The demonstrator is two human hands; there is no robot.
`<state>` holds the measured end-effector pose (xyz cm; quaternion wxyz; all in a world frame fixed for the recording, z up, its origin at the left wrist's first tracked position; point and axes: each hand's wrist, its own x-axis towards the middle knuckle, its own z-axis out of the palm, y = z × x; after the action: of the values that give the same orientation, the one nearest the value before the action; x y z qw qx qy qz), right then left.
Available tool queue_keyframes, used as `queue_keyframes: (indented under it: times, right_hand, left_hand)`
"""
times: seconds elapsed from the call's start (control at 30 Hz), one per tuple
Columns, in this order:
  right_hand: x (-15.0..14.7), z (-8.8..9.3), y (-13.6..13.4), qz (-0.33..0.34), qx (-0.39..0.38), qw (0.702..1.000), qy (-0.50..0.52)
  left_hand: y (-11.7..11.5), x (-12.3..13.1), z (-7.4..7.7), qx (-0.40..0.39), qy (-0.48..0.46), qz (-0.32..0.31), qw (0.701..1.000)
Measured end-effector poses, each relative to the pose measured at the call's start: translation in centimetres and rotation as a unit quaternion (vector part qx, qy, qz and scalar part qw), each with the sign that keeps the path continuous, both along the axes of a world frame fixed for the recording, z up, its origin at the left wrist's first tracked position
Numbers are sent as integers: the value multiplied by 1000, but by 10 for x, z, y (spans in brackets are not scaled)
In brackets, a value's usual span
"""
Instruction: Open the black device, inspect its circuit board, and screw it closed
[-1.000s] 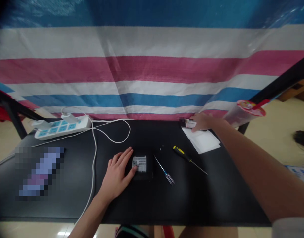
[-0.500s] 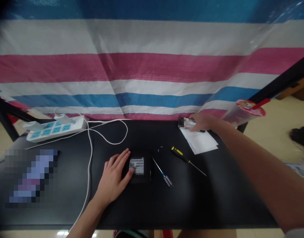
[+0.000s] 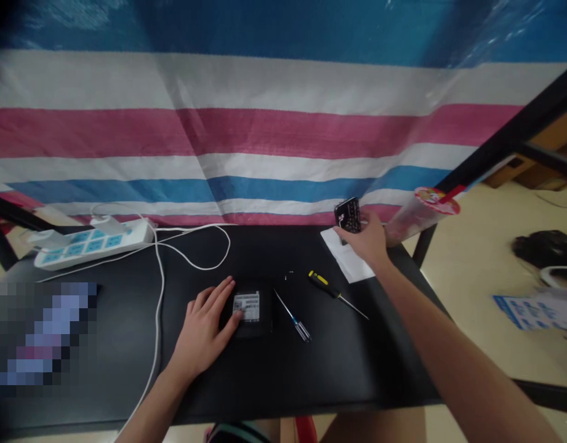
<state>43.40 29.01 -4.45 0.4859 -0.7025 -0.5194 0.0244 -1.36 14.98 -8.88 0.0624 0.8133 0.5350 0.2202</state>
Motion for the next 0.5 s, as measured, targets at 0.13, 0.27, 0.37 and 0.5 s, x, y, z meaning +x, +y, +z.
queue_keyframes:
  times: [0.13, 0.27, 0.37, 0.5]
  right_hand:
    - [-23, -21, 13, -104, 77, 987, 96]
    - [-33, -27, 29, -167, 115, 976, 74]
    - [-31, -30, 36, -193, 123, 972, 57]
    - [-27, -34, 44, -209, 133, 967, 52]
  left_hand:
    - [-1, -1, -1, -2, 2, 1, 1000]
    - [0, -1, -2, 0, -1, -2, 1000]
    - [0, -1, -2, 2, -5, -1, 1000]
    - [1, -1, -3, 2, -4, 2, 1000]
